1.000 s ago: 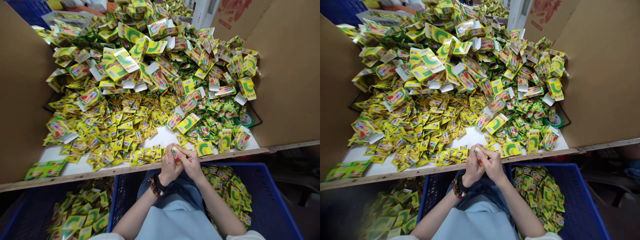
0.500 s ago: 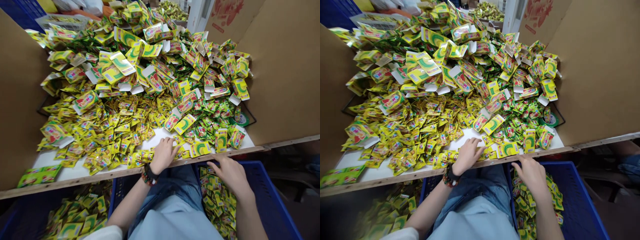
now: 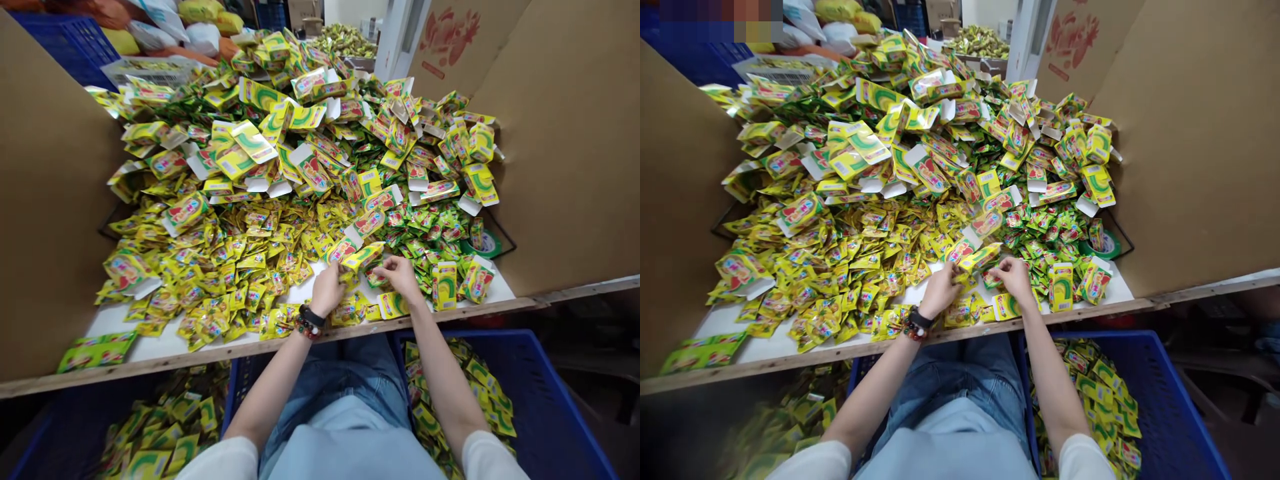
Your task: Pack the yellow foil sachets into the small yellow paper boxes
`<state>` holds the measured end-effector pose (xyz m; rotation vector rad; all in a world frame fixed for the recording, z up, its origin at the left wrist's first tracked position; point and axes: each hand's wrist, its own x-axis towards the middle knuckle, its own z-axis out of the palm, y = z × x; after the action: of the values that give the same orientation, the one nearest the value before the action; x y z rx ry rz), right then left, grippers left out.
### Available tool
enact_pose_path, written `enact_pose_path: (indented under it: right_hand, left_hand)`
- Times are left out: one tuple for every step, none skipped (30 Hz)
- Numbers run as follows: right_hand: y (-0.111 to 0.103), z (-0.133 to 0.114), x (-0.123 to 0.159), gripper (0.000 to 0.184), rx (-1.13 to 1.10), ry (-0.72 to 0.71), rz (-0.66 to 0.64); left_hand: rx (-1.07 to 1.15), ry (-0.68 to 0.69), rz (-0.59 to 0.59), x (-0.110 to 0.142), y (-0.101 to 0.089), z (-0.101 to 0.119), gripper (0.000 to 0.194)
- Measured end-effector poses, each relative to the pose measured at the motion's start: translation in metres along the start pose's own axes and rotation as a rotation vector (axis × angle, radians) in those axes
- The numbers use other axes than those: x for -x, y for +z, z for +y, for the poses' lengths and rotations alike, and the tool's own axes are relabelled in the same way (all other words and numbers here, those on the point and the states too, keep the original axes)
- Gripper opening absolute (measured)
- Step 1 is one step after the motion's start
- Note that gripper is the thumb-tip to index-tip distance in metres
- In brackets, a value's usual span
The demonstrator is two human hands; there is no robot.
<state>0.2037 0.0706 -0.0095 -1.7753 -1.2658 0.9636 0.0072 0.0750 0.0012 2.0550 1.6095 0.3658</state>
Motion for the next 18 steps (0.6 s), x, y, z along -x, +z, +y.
enact_pose_path:
  right_hand:
    - [0.001,0.0,0.006,0.037,-0.087,-0.018,-0.033]
    - [0.002,-0.002,0.012,0.04,-0.167,-0.034,-0.063]
    - [0.006,-0.004,0.017,0.042,-0.237,-0.047,-0.086]
    - [0.009,-0.006,0.022,0.043,-0.296,-0.059,-0.1]
    - [0.014,-0.009,0.026,0.044,-0.346,-0.069,-0.103]
    - [0.018,-0.011,0.029,0.044,-0.388,-0.076,-0.099]
    - [0.022,-0.013,0.032,0.045,-0.425,-0.08,-0.089]
    - [0.026,-0.014,0.034,0.045,-0.456,-0.082,-0.078]
    - [0.029,-0.016,0.037,0.045,-0.483,-0.082,-0.068]
    - [0.031,-0.017,0.039,0.045,-0.507,-0.081,-0.061]
    - [0.032,-0.018,0.042,0.045,-0.527,-0.079,-0.057]
    - [0.033,-0.019,0.045,0.045,-0.543,-0.079,-0.054]
    - [0.033,-0.021,0.048,0.045,-0.561,-0.076,-0.054]
    - [0.031,-0.022,0.051,0.043,-0.579,-0.067,-0.061]
    - [0.029,-0.024,0.053,0.042,-0.593,-0.053,-0.079]
    - [0.027,-0.025,0.056,0.042,-0.604,-0.041,-0.109]
    - [0.023,-0.025,0.057,0.043,-0.606,-0.037,-0.152]
    - [0.019,-0.025,0.058,0.043,-0.598,-0.041,-0.198]
  left_hand:
    - [0.149,0.022,0.025,0.002,-0.002,-0.006,0.031]
    - [0.314,0.046,0.037,0.004,-0.003,-0.01,0.028]
    - [0.477,0.063,0.027,0.006,-0.005,-0.012,0.025]
    - [0.617,0.07,0.0,0.008,-0.006,-0.013,0.023]
    - [0.736,0.062,-0.03,0.01,-0.007,-0.013,0.023]
    - [0.832,0.045,-0.051,0.012,-0.008,-0.011,0.024]
    - [0.9,0.025,-0.057,0.015,-0.01,-0.009,0.026]
    - [0.939,0.007,-0.042,0.017,-0.012,-0.006,0.028]
    - [0.957,-0.005,-0.011,0.019,-0.013,-0.003,0.029]
    - [0.964,-0.014,0.024,0.021,-0.015,-0.001,0.03]
    - [0.973,-0.021,0.05,0.023,-0.015,0.001,0.031]
    - [0.987,-0.028,0.069,0.025,-0.015,0.004,0.032]
    - [1.009,-0.035,0.082,0.027,-0.014,0.005,0.033]
    - [1.034,-0.04,0.093,0.029,-0.012,0.007,0.034]
    - [1.057,-0.041,0.103,0.03,-0.009,0.009,0.034]
    - [1.067,-0.038,0.111,0.032,-0.006,0.011,0.033]
    - [1.057,-0.027,0.114,0.032,-0.003,0.012,0.032]
    - [1.021,-0.008,0.108,0.031,-0.002,0.013,0.03]
